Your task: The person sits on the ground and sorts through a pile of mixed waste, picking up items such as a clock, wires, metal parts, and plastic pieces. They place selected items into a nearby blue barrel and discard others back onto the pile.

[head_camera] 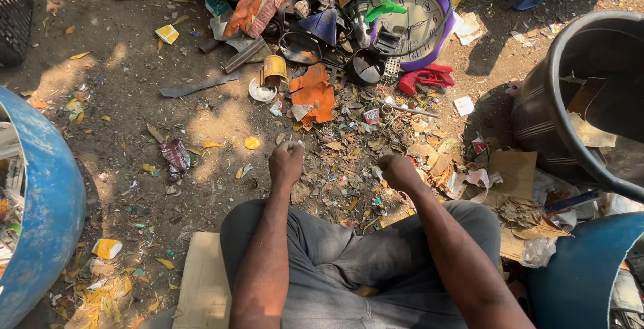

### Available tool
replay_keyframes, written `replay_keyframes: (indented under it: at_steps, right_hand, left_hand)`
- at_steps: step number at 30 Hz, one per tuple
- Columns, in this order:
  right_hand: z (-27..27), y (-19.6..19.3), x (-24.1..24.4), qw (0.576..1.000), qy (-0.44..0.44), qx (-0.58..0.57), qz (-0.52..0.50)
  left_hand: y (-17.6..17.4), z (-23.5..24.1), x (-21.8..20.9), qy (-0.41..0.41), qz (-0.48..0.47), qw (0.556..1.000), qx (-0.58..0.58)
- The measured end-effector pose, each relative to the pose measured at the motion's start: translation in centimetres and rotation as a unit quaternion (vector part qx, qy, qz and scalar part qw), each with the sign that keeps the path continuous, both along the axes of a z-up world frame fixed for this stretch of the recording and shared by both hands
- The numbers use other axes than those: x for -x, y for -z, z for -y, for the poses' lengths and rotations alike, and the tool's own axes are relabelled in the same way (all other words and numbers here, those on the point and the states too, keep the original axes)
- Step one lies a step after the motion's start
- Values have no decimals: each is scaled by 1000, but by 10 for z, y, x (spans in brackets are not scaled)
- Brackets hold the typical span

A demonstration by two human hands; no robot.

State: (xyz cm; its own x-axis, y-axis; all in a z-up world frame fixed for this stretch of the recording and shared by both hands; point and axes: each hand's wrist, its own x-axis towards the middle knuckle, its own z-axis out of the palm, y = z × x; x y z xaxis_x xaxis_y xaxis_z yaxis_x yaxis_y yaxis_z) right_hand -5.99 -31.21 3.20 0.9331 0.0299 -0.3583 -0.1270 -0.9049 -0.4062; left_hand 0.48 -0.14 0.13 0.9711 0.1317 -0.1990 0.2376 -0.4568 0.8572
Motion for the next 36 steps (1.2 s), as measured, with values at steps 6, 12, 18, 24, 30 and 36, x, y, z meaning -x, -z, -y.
replay_keyframes:
  at_steps: [6,12,18,24,30,36]
  right_hand:
    - [-113,-65,-13,981,-133,137,14]
    - [-171,-101,-71,960,-23,-222,172]
    - [-135,21,-78,973,-190,128,-33]
    - [-79,73,-8,964,-260,53,-22]
    - [-44,68,-31,990,-57,-117,-61]
    - [-83,93,-30,988,-132,5,83]
  left_hand:
    - [-1,-5,-1,-42,-27,999,-19]
    - [-13,-16,6,-79,-29,996,-8]
    - [-12,-9,-3,-53,-70,996,17]
    - [-1,-4,-2,-10,-79,997,17]
    - [1,1,-4,22,-73,997,-8]
    - [10,3,-3,51,-64,997,-10]
